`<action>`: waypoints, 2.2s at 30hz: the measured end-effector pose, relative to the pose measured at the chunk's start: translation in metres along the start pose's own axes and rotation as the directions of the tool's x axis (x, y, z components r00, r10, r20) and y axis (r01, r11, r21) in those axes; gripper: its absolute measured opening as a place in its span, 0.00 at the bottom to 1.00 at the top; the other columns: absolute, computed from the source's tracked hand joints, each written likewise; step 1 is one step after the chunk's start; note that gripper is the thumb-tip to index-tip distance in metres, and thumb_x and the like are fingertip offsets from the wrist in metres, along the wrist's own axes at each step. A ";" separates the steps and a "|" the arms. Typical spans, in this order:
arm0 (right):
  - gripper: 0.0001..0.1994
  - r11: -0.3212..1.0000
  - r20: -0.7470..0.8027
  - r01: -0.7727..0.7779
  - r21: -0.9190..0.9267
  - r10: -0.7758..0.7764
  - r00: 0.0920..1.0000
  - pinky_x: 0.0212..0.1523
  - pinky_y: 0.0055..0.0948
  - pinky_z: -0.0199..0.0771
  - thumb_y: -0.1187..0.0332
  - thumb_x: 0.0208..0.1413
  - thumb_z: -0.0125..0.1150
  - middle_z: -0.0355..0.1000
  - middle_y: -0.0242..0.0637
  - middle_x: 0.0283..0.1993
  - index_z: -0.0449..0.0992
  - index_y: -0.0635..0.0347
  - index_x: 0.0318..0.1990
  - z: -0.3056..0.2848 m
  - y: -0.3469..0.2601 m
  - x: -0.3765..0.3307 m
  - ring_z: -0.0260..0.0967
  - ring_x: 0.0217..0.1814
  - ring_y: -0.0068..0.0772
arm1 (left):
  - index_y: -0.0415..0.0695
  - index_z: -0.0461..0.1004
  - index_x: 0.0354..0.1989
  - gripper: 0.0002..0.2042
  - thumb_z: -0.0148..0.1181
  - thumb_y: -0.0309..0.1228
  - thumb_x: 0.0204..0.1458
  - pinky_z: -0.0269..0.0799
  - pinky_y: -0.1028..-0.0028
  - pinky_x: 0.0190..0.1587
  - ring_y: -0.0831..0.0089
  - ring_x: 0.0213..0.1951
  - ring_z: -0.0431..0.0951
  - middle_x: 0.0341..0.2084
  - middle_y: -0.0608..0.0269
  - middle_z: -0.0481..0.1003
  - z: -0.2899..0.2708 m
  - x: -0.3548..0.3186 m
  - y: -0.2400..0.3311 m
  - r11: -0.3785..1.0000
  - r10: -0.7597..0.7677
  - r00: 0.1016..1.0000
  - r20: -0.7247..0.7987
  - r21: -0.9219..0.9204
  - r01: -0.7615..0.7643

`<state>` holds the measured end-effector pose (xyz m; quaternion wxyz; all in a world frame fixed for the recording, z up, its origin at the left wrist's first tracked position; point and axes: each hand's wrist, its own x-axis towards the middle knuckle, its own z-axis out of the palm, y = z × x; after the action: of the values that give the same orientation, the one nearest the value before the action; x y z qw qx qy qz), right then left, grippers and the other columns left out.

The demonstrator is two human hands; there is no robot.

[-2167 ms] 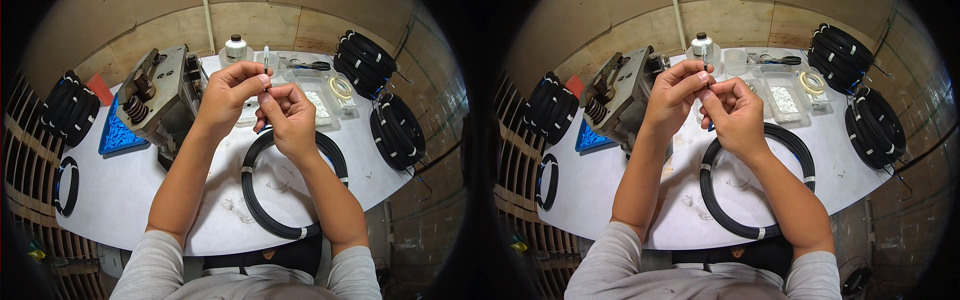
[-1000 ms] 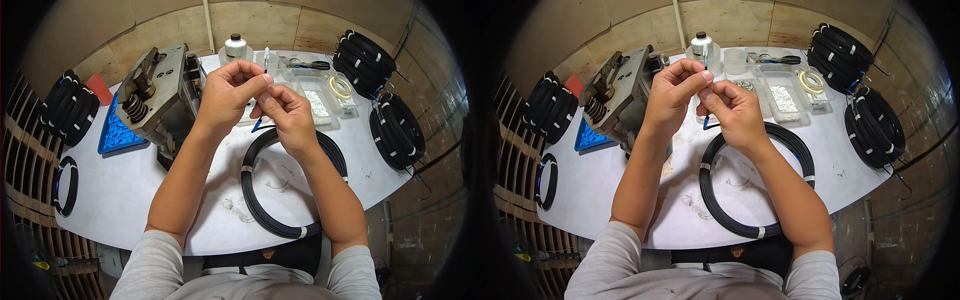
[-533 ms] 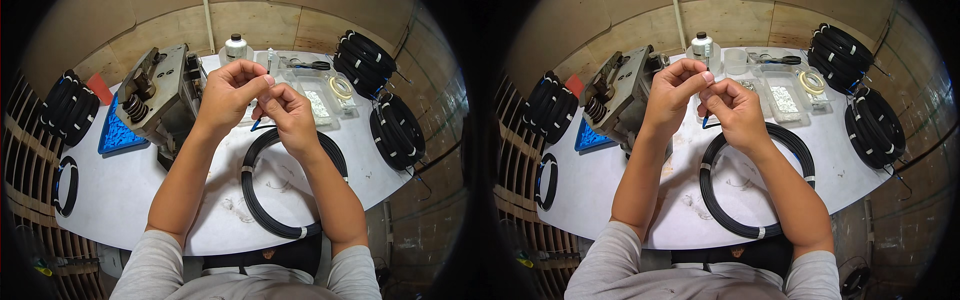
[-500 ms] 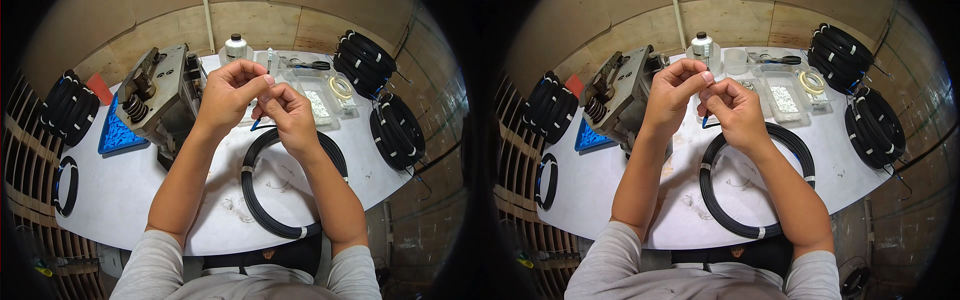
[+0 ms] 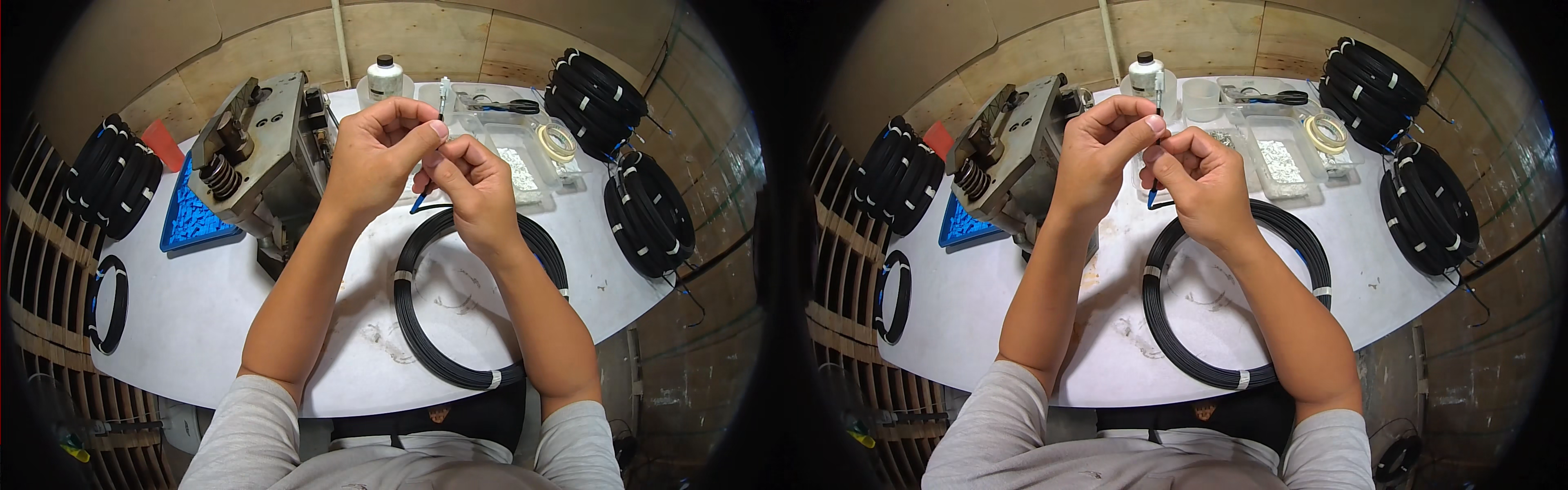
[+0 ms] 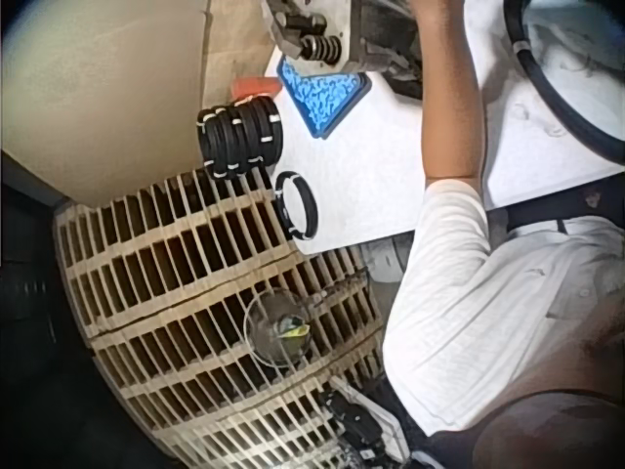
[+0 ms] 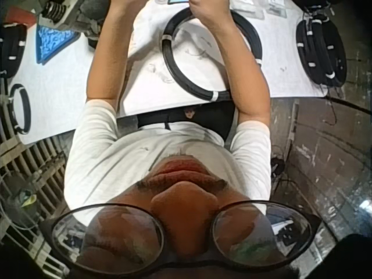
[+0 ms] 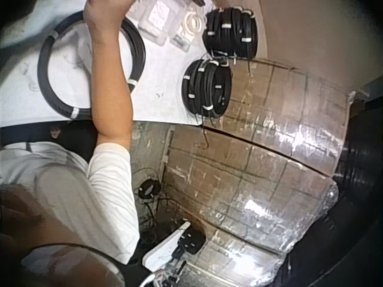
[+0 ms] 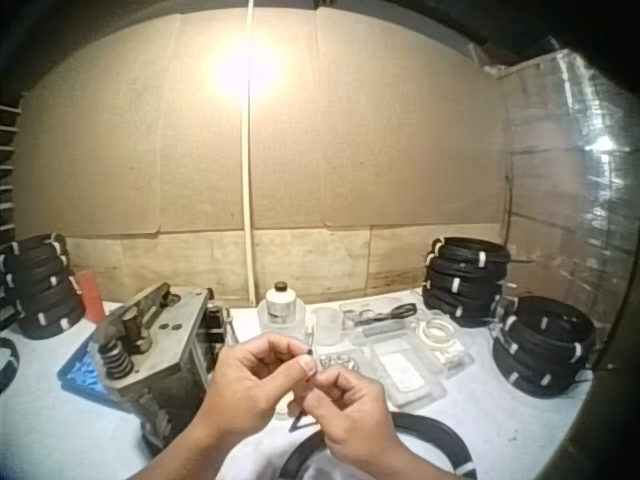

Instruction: The person assembles electronic cable connectors by hand, attaching small connector pins and plastic connector housings to the end of a thick cable.

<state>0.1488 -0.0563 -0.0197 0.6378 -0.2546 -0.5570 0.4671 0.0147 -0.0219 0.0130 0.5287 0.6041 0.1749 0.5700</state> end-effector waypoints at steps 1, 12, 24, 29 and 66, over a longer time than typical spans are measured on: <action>0.03 0.999 -0.014 0.003 -0.037 -0.004 1.000 0.33 0.21 0.73 0.75 0.59 0.57 0.74 0.34 0.28 0.71 0.64 0.33 0.000 0.000 -0.001 0.71 0.30 0.20 | 0.35 0.75 0.33 0.07 0.63 0.26 0.49 0.70 0.81 0.25 0.81 0.24 0.74 0.23 0.62 0.77 0.001 0.000 0.000 0.993 0.024 1.000 -0.020 0.112 -0.022; 0.05 0.997 -0.105 -0.036 -0.073 0.028 0.994 0.30 0.18 0.71 0.73 0.58 0.60 0.75 0.33 0.29 0.72 0.63 0.32 0.003 -0.002 0.000 0.72 0.30 0.18 | 0.33 0.77 0.32 0.07 0.63 0.26 0.50 0.73 0.80 0.25 0.81 0.23 0.75 0.22 0.62 0.78 0.009 -0.007 0.011 0.722 0.344 0.939 0.019 0.634 -0.277; 0.07 0.997 -0.012 -0.040 -0.071 0.040 0.999 0.29 0.18 0.69 0.67 0.60 0.59 0.75 0.31 0.29 0.73 0.61 0.33 -0.003 -0.002 0.001 0.70 0.30 0.17 | 0.31 0.78 0.31 0.08 0.62 0.26 0.49 0.72 0.80 0.25 0.79 0.23 0.77 0.21 0.58 0.79 0.005 -0.004 0.009 0.945 0.115 0.990 -0.079 0.315 -0.085; 0.08 0.993 -0.008 -0.075 -0.087 0.075 0.997 0.30 0.19 0.68 0.65 0.60 0.59 0.75 0.31 0.29 0.73 0.61 0.33 -0.004 -0.004 0.003 0.69 0.29 0.16 | 0.31 0.77 0.31 0.08 0.62 0.26 0.51 0.70 0.81 0.22 0.82 0.20 0.73 0.20 0.60 0.78 0.003 -0.003 0.010 0.965 0.086 0.994 -0.064 0.255 -0.067; 0.07 0.979 -0.096 0.048 -0.198 -0.068 0.993 0.30 0.17 0.72 0.73 0.57 0.61 0.74 0.34 0.27 0.70 0.63 0.29 0.007 -0.002 -0.003 0.71 0.28 0.17 | 0.36 0.76 0.38 0.09 0.61 0.30 0.55 0.71 0.78 0.34 0.80 0.31 0.73 0.28 0.64 0.75 -0.014 0.004 -0.003 0.978 -0.188 0.973 0.131 -0.065 0.197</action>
<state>0.1429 -0.0612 -0.0183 0.6508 -0.3232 -0.5738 0.3779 0.0044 -0.0115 0.0093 0.6144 0.5977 0.1771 0.4837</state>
